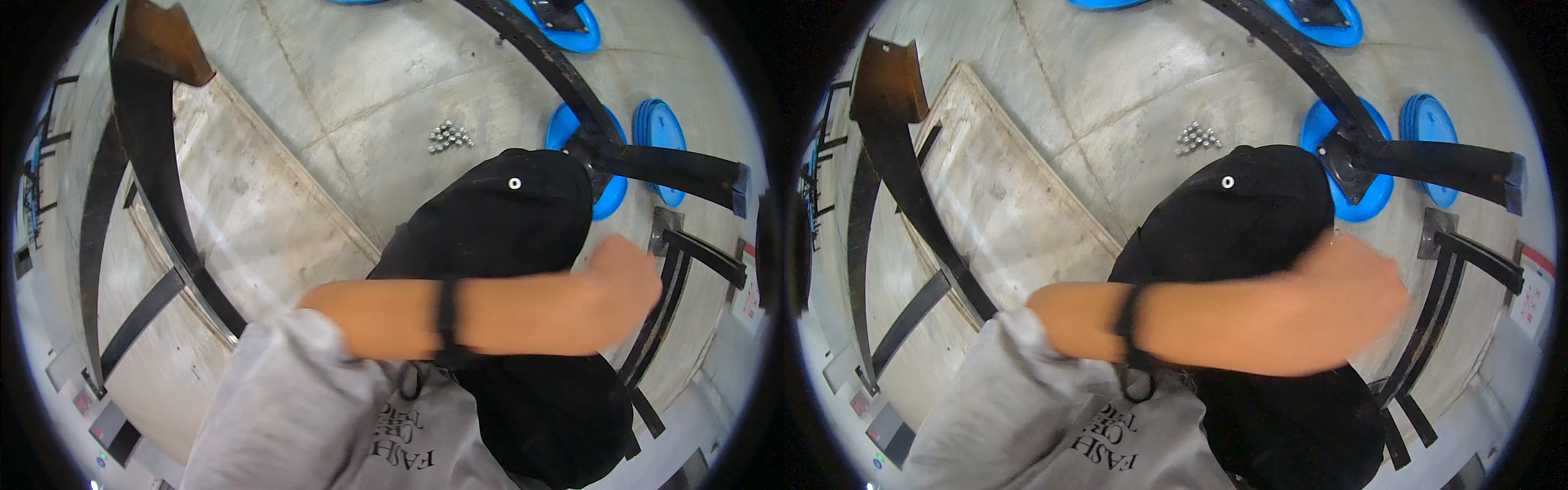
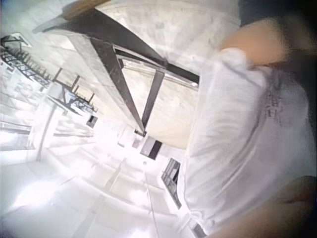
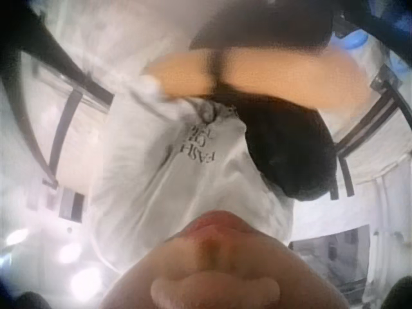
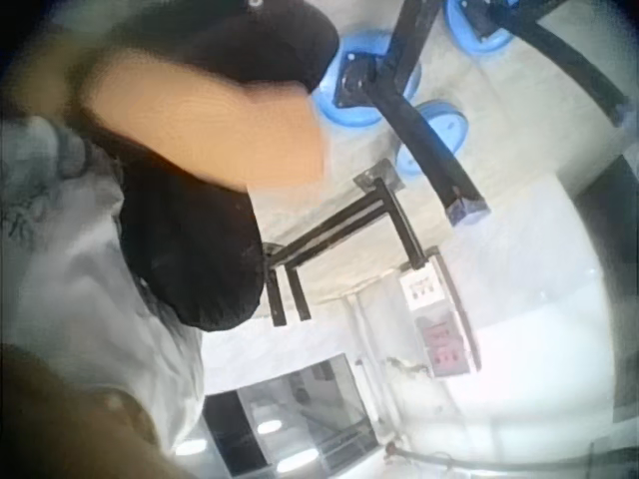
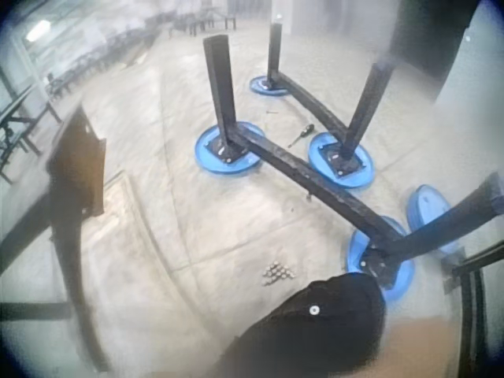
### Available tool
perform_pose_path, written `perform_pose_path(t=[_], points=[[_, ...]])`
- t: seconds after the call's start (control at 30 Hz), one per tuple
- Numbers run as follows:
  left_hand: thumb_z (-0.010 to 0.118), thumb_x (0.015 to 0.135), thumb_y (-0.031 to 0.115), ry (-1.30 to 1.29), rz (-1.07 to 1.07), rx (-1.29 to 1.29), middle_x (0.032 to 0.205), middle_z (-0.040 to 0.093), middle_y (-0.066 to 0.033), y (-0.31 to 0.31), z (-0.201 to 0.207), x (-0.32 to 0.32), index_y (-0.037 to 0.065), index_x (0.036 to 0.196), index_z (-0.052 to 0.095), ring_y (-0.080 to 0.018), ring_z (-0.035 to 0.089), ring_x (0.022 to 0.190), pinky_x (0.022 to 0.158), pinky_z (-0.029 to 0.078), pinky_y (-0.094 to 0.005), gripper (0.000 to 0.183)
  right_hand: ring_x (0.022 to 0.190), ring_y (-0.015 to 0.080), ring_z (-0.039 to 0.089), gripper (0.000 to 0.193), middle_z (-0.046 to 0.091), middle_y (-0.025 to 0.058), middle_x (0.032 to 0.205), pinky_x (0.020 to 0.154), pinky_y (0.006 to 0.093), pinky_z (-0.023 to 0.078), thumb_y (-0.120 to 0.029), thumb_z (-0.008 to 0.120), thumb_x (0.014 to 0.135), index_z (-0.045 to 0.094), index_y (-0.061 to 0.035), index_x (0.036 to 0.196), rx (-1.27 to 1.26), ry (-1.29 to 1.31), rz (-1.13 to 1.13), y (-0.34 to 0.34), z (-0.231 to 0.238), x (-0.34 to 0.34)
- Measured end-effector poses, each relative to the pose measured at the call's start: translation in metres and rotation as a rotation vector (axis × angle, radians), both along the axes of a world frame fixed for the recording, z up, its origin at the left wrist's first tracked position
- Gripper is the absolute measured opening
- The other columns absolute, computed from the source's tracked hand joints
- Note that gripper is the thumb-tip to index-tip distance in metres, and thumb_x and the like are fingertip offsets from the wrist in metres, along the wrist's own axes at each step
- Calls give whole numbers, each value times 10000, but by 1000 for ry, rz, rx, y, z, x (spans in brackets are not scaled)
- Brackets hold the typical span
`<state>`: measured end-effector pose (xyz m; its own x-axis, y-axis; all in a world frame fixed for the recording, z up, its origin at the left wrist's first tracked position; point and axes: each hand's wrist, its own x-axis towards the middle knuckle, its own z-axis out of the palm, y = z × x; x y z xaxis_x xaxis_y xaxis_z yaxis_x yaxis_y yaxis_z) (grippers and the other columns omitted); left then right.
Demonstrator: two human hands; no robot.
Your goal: The person uses a wrench to tighten bolts on the base of a table frame.
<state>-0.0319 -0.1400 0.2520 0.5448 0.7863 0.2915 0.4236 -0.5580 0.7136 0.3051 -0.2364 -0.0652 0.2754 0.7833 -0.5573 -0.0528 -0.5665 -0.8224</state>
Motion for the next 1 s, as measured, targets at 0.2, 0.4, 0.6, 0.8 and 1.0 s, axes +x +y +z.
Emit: perform_pose_path(t=[0.2,0.4,0.6,0.8,1.0], points=[[695,640,97,74,899,-249,755,525,-89,15,-133,-159,12,1021,515,-167,553,619,555,458,-306,429,737,90,527,310,604,24,880,682,216,427,-236,522,870,594,35,1002,-19,-45,-5,-6,3,14],[700,557,108,-16,927,-473,1039,426,-201,-11,-273,-135,4,1129,431,-366,487,923,787,436,-391,640,743,73,515,325,601,7,855,690,201,411,-260,532,869,599,34,991,-50,-74,177,17,52,-37],[686,563,87,-94,889,-430,992,469,-184,9,-288,-118,-8,1058,487,-360,509,899,762,440,-398,542,542,31,363,264,449,-74,629,489,187,271,-270,505,884,579,-36,789,0,-106,189,17,80,-58],[670,569,75,-4,880,-433,978,487,-183,25,-285,-115,-4,1004,530,-358,507,907,762,441,-397,463,533,32,360,260,436,-74,617,486,187,268,-277,486,892,573,-57,784,-22,-167,184,18,79,-61],[711,601,179,235,896,-354,975,492,-101,23,-262,-111,28,1107,495,-240,544,807,706,462,-354,570,533,31,359,260,444,-78,618,487,181,265,-279,484,894,574,-56,796,-46,-150,206,21,83,-62]])
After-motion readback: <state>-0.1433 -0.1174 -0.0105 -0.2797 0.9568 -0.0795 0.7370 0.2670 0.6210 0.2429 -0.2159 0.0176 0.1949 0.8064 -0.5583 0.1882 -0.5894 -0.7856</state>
